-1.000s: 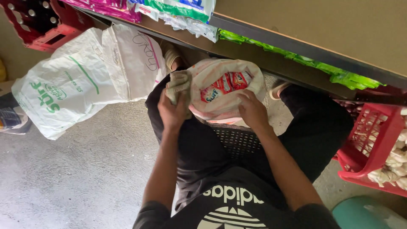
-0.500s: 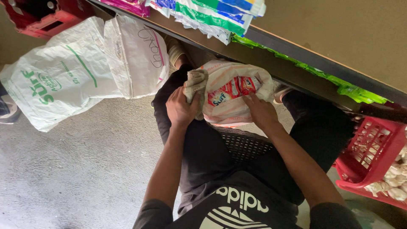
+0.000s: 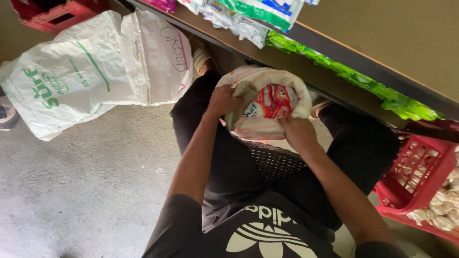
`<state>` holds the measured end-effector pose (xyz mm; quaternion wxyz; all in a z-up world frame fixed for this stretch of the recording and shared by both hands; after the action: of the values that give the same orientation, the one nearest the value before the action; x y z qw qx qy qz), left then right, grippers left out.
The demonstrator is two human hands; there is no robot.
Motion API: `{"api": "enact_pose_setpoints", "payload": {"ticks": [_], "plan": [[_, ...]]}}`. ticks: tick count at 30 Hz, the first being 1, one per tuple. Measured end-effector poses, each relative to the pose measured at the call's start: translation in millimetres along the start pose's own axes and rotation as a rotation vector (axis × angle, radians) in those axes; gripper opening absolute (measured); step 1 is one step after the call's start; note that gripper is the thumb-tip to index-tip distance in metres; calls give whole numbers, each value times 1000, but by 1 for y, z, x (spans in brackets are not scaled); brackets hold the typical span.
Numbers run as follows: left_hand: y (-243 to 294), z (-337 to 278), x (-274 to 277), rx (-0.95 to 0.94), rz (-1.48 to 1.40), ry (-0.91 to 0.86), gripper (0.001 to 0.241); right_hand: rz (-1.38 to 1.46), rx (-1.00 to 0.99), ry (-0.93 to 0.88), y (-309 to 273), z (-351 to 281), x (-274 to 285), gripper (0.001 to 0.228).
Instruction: The person wipes down individual detergent sachets with a cloth and stocks them on a retail shelf.
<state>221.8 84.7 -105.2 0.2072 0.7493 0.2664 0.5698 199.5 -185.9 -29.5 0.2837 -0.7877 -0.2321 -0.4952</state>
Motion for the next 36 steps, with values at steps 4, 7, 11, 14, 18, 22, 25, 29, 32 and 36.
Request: {"api": "enact_pose_setpoints", "payload": {"ticks": [4, 7, 11, 14, 18, 22, 25, 29, 32, 36], "plan": [[27, -17, 31, 91, -8, 150, 33, 48, 22, 58, -16, -24, 26, 35], [46, -36, 63, -35, -102, 258, 30, 76, -3, 25, -20, -31, 28, 39], [66, -72, 104, -47, -150, 513, 25, 213, -86, -115, -26, -33, 54, 49], [66, -94, 125, 100, -205, 619, 23, 281, -101, -133, -24, -28, 49, 56], [41, -124, 154, 90, -126, 728, 26, 377, -84, 14, -26, 11, 51, 49], [11, -146, 147, 145, -247, 761, 27, 442, -164, -124, -41, 70, 35, 44], [28, -147, 152, 6, -64, 802, 29, 312, -48, -52, -55, 98, 13, 50], [30, -136, 152, 104, -63, 745, 26, 7, 289, 34, -81, 123, -13, 48], [22, -127, 144, 132, -27, 685, 24, -123, 356, -10, -89, 131, -17, 51], [35, -125, 154, 110, 17, 687, 24, -135, 273, -119, -83, 138, -13, 57]]}}
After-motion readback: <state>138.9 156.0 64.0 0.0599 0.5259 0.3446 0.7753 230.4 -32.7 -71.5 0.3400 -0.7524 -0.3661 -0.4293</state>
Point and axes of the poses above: each hand's wrist, its own z-axis towards the middle knuckle, its own x-axis out of the back of the hand, y = z × x, the point moved 7 cm from there along z, towards the middle knuckle, and after that the axes turned 1 degree about z, right-handed, at the moved point
